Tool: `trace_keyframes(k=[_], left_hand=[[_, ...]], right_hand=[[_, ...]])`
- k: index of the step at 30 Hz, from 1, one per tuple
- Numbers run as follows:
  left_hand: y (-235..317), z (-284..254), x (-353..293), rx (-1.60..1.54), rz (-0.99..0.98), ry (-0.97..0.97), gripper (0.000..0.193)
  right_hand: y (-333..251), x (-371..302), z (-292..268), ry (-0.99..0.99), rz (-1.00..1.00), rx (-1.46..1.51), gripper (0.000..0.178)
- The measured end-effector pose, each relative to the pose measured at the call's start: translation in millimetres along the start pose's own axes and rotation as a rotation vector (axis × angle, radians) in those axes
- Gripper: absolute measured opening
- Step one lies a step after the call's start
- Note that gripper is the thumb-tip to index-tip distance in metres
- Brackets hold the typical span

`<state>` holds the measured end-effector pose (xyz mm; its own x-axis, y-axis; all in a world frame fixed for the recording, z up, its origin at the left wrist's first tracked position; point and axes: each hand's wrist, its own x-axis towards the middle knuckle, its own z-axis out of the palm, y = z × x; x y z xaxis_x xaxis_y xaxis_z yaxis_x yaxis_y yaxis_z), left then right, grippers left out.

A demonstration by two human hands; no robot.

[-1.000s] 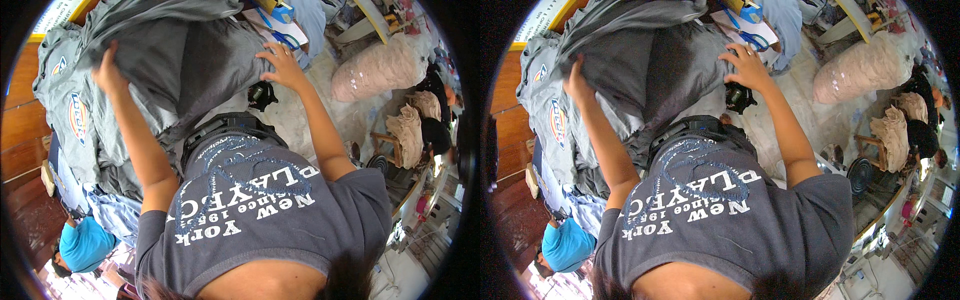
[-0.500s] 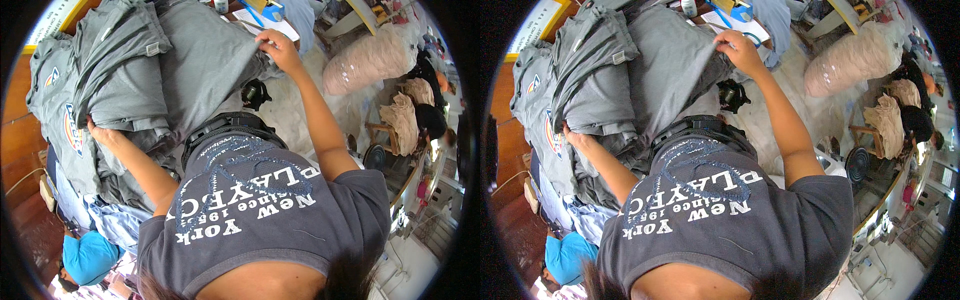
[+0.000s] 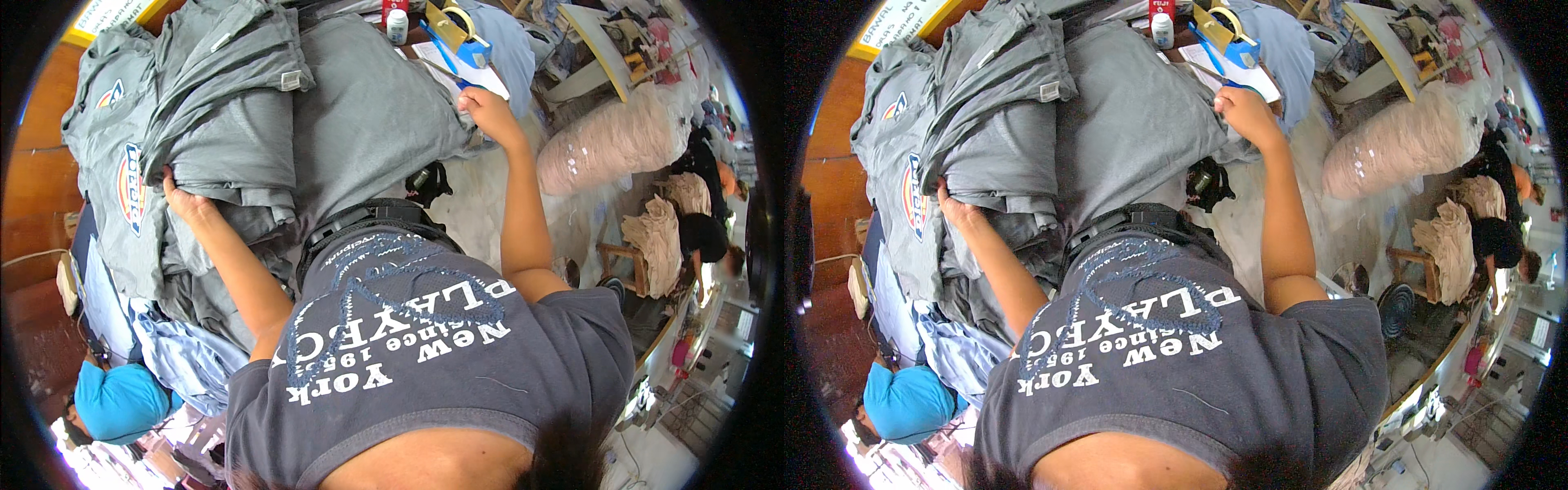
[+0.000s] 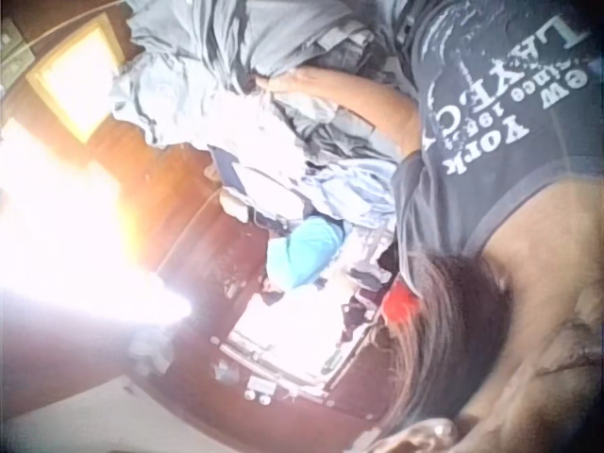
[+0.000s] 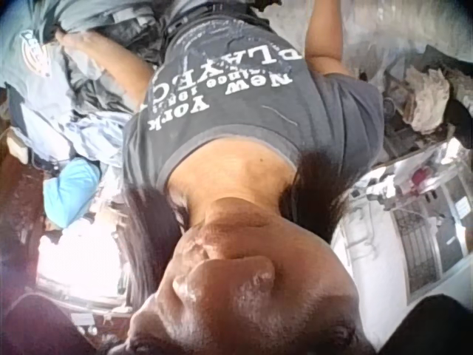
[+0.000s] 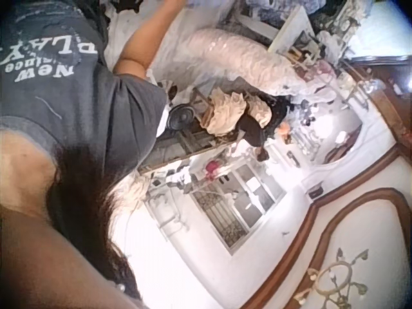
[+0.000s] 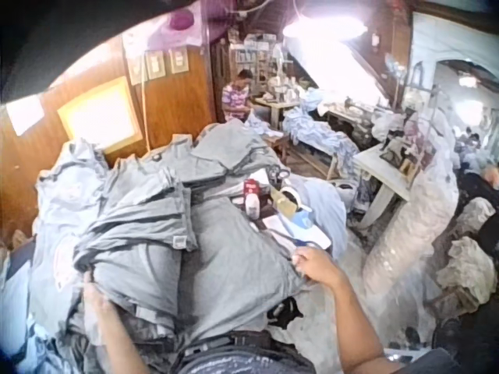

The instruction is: The person folds and stacks shirts on a table, occasionally using shears to trim loose threads.

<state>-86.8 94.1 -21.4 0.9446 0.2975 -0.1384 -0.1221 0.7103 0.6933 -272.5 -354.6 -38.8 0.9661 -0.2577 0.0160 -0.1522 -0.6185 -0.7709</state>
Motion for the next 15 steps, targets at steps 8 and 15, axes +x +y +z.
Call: trace_keyframes(k=[8,15], left_hand=[[0,11,-18,0.009,-0.035,-0.03,0.036],[7,78,-86,0.275,0.403,-0.081,0.036]], right_hand=[[-63,35,75,-0.48,-0.148,0.374,0.024],[-126,103,207,-0.092,-0.327,0.197,0.021]])
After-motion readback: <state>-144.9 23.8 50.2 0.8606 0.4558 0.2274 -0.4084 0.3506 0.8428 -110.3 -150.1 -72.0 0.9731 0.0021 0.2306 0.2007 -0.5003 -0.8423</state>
